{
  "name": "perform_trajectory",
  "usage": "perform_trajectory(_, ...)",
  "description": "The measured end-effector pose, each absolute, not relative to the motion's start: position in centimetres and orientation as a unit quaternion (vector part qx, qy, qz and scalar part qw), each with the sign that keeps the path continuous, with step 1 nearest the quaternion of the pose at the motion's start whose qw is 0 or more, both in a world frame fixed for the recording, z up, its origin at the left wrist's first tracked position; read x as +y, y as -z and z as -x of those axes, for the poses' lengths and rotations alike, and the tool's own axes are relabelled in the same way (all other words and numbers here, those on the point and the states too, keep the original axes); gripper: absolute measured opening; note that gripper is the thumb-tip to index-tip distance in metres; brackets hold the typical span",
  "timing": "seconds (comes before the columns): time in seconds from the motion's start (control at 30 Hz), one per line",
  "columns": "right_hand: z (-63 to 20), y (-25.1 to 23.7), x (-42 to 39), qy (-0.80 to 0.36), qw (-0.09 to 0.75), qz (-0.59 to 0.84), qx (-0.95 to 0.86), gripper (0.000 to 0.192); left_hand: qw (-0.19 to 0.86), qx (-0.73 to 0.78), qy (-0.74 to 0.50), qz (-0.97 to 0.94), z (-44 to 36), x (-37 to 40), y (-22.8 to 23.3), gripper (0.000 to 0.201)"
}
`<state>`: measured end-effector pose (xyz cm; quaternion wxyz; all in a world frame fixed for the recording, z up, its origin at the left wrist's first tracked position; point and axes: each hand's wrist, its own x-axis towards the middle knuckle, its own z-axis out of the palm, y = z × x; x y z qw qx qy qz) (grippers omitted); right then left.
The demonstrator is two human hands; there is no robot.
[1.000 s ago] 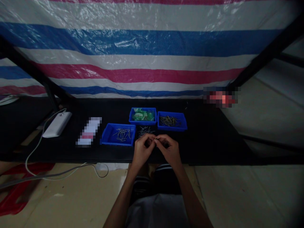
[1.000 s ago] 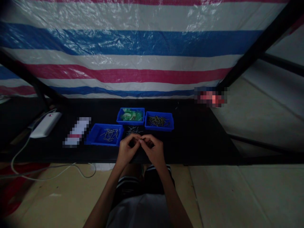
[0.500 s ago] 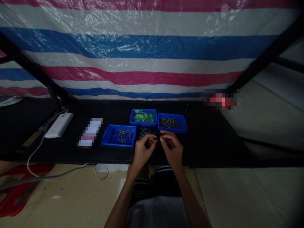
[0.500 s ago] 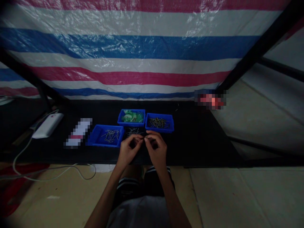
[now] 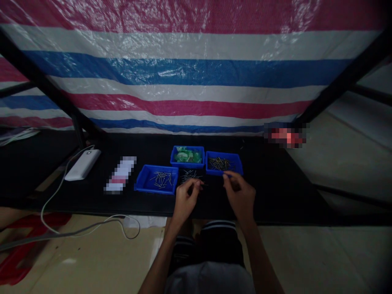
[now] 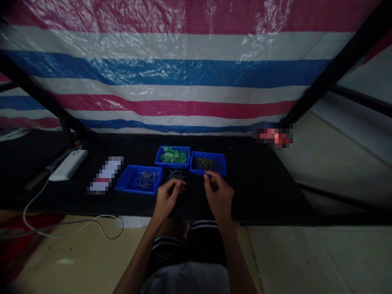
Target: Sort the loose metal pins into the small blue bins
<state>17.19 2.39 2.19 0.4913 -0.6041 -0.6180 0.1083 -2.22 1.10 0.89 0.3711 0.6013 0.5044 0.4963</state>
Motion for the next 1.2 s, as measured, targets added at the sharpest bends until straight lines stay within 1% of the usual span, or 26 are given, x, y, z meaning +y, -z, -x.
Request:
perform_trajectory(0.1, -15.7, -0.2, 1.3, -0.151, 0.388, 0.548, -0.726, 0.016, 0.371, 0.507, -0.499, -0.597, 2.3, 1.1, -0.9, 0.031)
perform_trajectory(0.17, -14.8, 0.5, 1.2, -0.163, 0.34, 0.538, -0.754, 0.019, 0.373, 0.505, -0.5, -0.596, 2.3, 1.2, -0.8, 0.03)
perform_trajectory(0.2, -14.6, 0.7, 1.3, -0.166, 0.325, 0.541, -0.758, 0.019, 0.374, 0.504, -0.5, -0.596, 2.3, 1.2, -0.8, 0.029)
perform_trajectory(0.3, -14.4, 0.7, 2.0, -0.175, 0.3, 0.548, -0.761, 0.01, 0.376, 0.505, -0.496, -0.598, 2.3, 1.2, -0.7, 0.029)
perform_trajectory(0.37, -14.5, 0.6, 2.2, -0.181, 0.291, 0.546, -0.764, 0.01, 0.38, 0.506, -0.492, -0.597, 2.3, 1.2, -0.7, 0.03)
perform_trajectory(0.47, -14.7, 0.6, 2.2, -0.19, 0.32, 0.546, -0.751, 0.01, 0.387, 0.512, -0.502, -0.58, 2.2, 1.2, -0.5, 0.027)
perform_trajectory(0.57, -14.4, 0.4, 1.8, -0.226, 0.371, 0.536, -0.724, 0.011, 0.374, 0.519, -0.51, -0.575, 2.1, 1.2, -0.5, 0.023)
perform_trajectory(0.67, -13.7, 0.1, 1.6, -0.258, 0.402, 0.513, -0.713, 0.01, 0.357, 0.506, -0.505, -0.601, 2.0, 1.1, -0.4, 0.018)
perform_trajectory(0.73, -13.3, 0.0, 1.5, -0.265, 0.411, 0.505, -0.711, 0.011, 0.353, 0.498, -0.509, -0.607, 2.1, 1.1, -0.4, 0.014)
perform_trajectory(0.87, -13.0, 0.1, 1.5, -0.276, 0.417, 0.504, -0.704, 0.014, 0.351, 0.489, -0.527, -0.6, 2.3, 1.0, -0.4, 0.012)
perform_trajectory(1.0, -13.1, 0.1, 1.6, -0.274, 0.411, 0.489, -0.718, 0.013, 0.318, 0.475, -0.531, -0.626, 2.3, 0.8, -0.7, 0.011)
perform_trajectory(1.2, -13.3, 0.2, 1.7, -0.315, 0.426, 0.457, -0.714, 0.025, 0.271, 0.47, -0.525, -0.655, 1.9, 0.6, -0.8, 0.007)
